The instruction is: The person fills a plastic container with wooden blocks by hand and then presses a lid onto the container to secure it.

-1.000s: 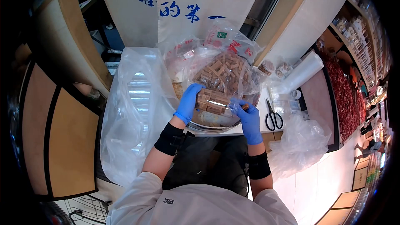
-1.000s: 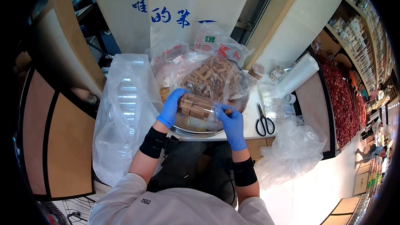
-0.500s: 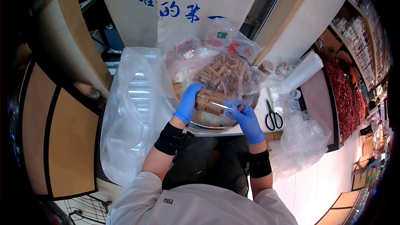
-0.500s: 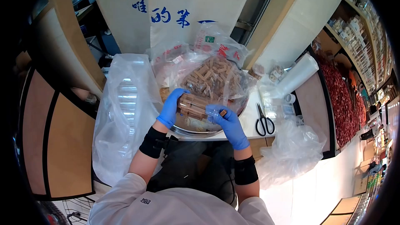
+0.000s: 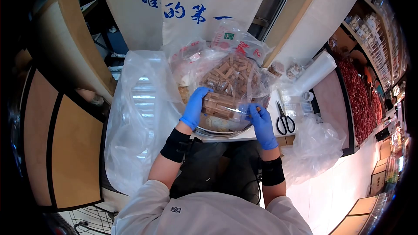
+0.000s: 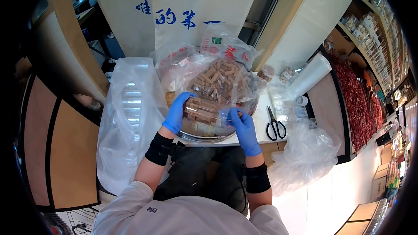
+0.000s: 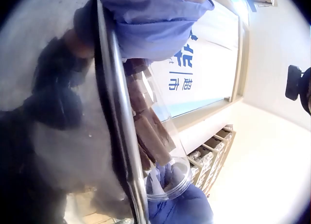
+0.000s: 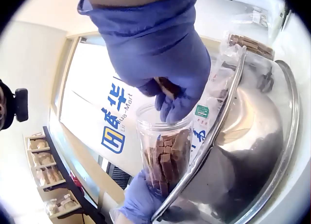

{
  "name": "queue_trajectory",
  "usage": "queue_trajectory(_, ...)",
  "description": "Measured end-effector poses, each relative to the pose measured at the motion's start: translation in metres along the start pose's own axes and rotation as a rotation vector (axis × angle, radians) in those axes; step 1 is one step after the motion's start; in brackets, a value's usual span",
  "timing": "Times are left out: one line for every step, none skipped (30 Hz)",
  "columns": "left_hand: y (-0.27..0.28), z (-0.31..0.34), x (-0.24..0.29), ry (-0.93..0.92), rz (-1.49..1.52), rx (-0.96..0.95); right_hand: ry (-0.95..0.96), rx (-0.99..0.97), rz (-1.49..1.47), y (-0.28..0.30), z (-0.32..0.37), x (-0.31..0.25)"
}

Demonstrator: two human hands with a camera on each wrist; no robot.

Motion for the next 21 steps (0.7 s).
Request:
queue_trajectory(0.000, 0.000, 0.001, -0.001, 0.001, 0.001, 0.027, 0.104, -0.009, 0.009, 0.000, 0.000)
queue_trajectory(0.001, 0.001, 0.001, 0.012, -0.002, 0.010, 0.027, 0.102, -0.007, 0.012, -0.002, 0.002)
queue_trajectory(0.002, 0.001, 0.002, 0.025, -0.005, 0.019, 0.122, 0.142, 0.105, 0.014, -0.001, -0.003)
queue_trajectory(0.002, 0.002, 0.003, 0.026, -0.006, 0.021, 0.215, 0.184, 0.214, 0.014, 0.001, -0.008)
queue_trajectory(0.002, 0.002, 0.004, 0.028, -0.005, 0.018, 0.215, 0.185, 0.214, 0.015, 0.002, -0.007)
queue_trajectory(0.001, 0.002, 0.003, 0.029, -0.005, 0.013, 0.214, 0.206, 0.229, 0.014, 0.005, -0.010)
queue_trajectory(0.001, 0.002, 0.003, 0.030, -0.004, 0.010, 0.213, 0.229, 0.243, 0.015, 0.008, -0.012)
queue_trajectory(0.001, 0.002, 0.002, 0.024, 0.000, 0.003, 0.213, 0.230, 0.243, 0.015, 0.008, -0.013)
queue_trajectory(0.002, 0.002, 0.003, 0.017, 0.005, -0.002, 0.134, 0.252, 0.165, 0.021, 0.006, -0.009)
queue_trajectory(0.001, 0.002, 0.003, 0.018, 0.004, -0.002, 0.054, 0.272, 0.087, 0.025, 0.005, -0.004)
queue_trajectory(0.001, 0.003, 0.004, 0.016, 0.009, 0.006, 0.055, 0.271, 0.087, 0.023, 0.004, -0.005)
queue_trajectory(0.001, 0.002, 0.005, 0.013, 0.014, 0.016, 0.018, 0.273, 0.036, 0.021, 0.002, -0.003)
queue_trajectory(0.001, 0.002, 0.005, 0.012, 0.015, 0.017, -0.021, 0.276, -0.016, 0.020, 0.000, 0.000)
queue_trajectory(0.001, 0.002, 0.004, 0.020, 0.015, 0.024, -0.020, 0.275, -0.015, 0.020, -0.002, 0.003)
queue_trajectory(0.002, 0.002, 0.003, 0.029, 0.015, 0.029, 0.028, 0.247, 0.004, 0.018, -0.005, 0.005)
queue_trajectory(0.002, 0.002, 0.002, 0.030, 0.015, 0.028, 0.077, 0.219, 0.022, 0.017, -0.006, 0.005)
queue_trajectory(0.002, 0.001, 0.001, 0.032, 0.016, 0.027, 0.077, 0.220, 0.021, 0.017, -0.007, 0.008)
queue_trajectory(0.002, 0.001, 0.001, 0.033, 0.017, 0.027, 0.063, 0.146, 0.000, 0.011, -0.009, 0.009)
queue_trajectory(0.002, 0.001, 0.001, 0.033, 0.016, 0.027, 0.048, 0.072, -0.021, 0.004, -0.010, 0.010)
queue_trajectory(0.002, 0.001, 0.002, 0.031, 0.020, 0.028, 0.048, 0.071, -0.022, 0.001, -0.010, 0.008)
queue_trajectory(0.002, 0.001, 0.002, 0.028, 0.024, 0.030, 0.000, 0.009, -0.077, -0.005, -0.009, 0.007)
Point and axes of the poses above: each hand's wrist, its own z-axis away from the middle knuckle, its own y-axis out of the back of the hand, x = y × z, the point moved 7 cm from there along -z, towards the middle knuckle, and after that the axes turned 14 degrees about -y, right-handed, at the moved point
